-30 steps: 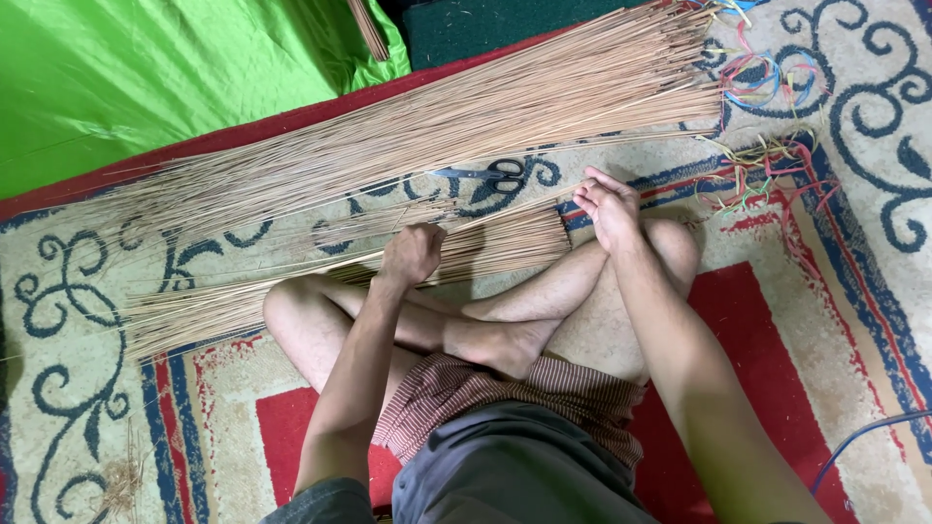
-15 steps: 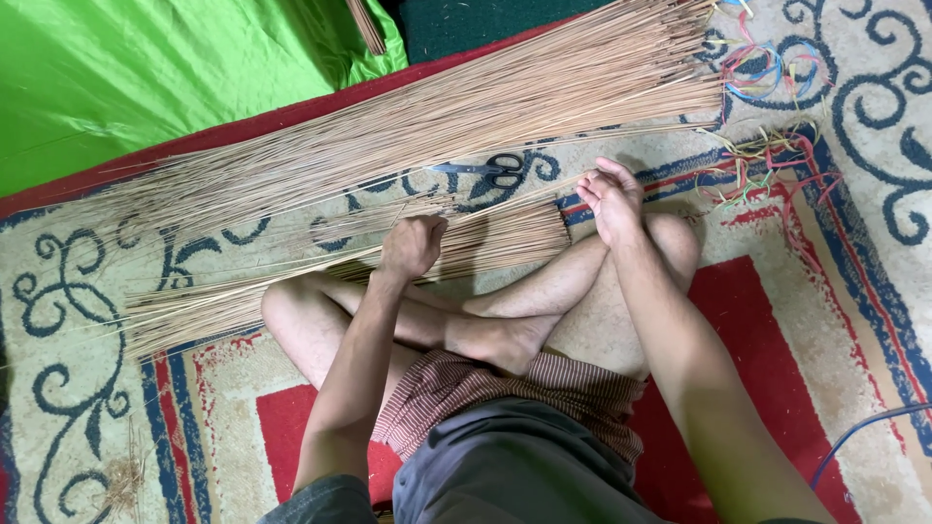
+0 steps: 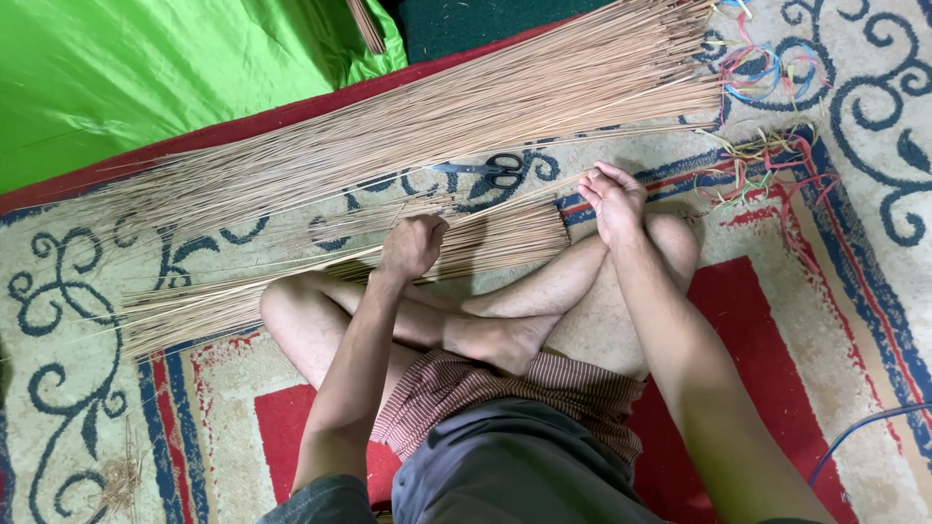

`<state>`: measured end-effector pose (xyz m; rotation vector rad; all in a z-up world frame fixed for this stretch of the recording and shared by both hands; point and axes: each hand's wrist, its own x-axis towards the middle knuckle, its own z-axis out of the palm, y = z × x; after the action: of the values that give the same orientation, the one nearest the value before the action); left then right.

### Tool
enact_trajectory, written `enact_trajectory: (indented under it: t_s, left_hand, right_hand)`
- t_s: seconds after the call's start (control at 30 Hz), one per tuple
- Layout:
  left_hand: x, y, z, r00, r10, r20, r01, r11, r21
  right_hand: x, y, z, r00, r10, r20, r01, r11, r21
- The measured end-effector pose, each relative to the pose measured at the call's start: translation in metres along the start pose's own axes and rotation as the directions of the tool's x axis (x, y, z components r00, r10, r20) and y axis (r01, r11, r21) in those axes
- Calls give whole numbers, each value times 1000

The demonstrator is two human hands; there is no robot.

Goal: The person sits on the floor and weaves or bundles thin wooden sticks together, using string to secure them and scissors to trim the ends.

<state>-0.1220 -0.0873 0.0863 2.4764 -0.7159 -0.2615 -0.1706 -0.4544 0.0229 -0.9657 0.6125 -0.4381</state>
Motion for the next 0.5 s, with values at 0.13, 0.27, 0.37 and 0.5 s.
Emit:
enact_trajectory:
  t_s: [0.13,0.27,0.37,0.5]
  left_hand:
    - [1,6,-7,1000,-6,6,6,1000,14]
    - [1,12,-14,1000,6,-6,-6,1000,29]
    - [4,7,-12,1000,-7,-16,8,998,61]
    - [1,2,-8,1000,-14,-4,14,996,84]
  right_hand:
    - [1,1,-2,1000,-14,-16,14,1000,-1]
    - [0,0,-2,1000,-10,-19,10,1000,10]
    - [-1,-2,0,1000,-3,-10,3,1000,12]
    - [-2,-1,1,1000,4,4,-4,1000,-1]
